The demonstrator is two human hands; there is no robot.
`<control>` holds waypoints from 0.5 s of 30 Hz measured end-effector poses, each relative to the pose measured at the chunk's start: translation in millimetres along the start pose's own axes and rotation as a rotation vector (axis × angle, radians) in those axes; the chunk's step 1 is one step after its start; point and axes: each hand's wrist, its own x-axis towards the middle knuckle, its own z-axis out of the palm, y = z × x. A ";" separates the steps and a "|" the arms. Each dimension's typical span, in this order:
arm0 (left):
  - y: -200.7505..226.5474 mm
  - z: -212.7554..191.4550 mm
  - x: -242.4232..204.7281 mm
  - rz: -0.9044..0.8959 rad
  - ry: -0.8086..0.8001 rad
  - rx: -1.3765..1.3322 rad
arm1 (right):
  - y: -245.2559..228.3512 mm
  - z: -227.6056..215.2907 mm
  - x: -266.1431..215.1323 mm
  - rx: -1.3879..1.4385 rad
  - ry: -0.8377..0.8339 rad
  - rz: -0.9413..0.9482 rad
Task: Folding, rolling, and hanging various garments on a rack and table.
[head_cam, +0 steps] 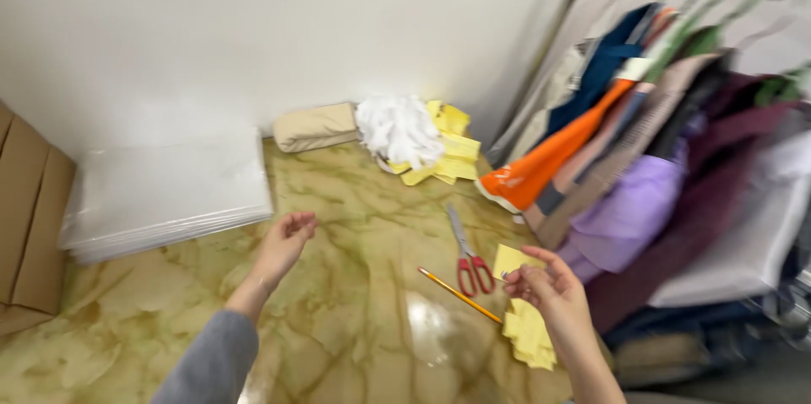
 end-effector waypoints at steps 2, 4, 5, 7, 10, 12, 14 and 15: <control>10.7 -19.4 38.1 -0.081 0.047 0.228 | 10.2 18.6 41.4 -0.003 -0.010 0.007; 9.3 -36.3 88.5 -0.155 0.081 0.456 | 15.1 37.8 77.7 -0.003 -0.012 0.006; 1.2 -43.8 117.1 -0.087 0.122 0.537 | 14.7 46.9 92.3 0.005 -0.015 -0.005; 4.3 -50.0 159.2 -0.021 0.160 0.622 | 14.0 63.3 118.1 0.014 -0.016 -0.009; 22.7 -43.9 204.0 -0.024 0.182 0.688 | 15.5 80.9 144.2 -0.035 0.018 -0.007; 17.5 -37.1 240.4 0.310 0.209 0.851 | 19.8 87.3 156.1 -0.029 0.050 0.001; 3.4 -25.3 275.5 0.389 0.159 1.020 | 22.7 91.2 157.5 -0.056 0.075 0.027; -2.0 -20.5 293.4 0.475 0.117 1.190 | 24.5 94.1 158.0 -0.077 0.092 0.048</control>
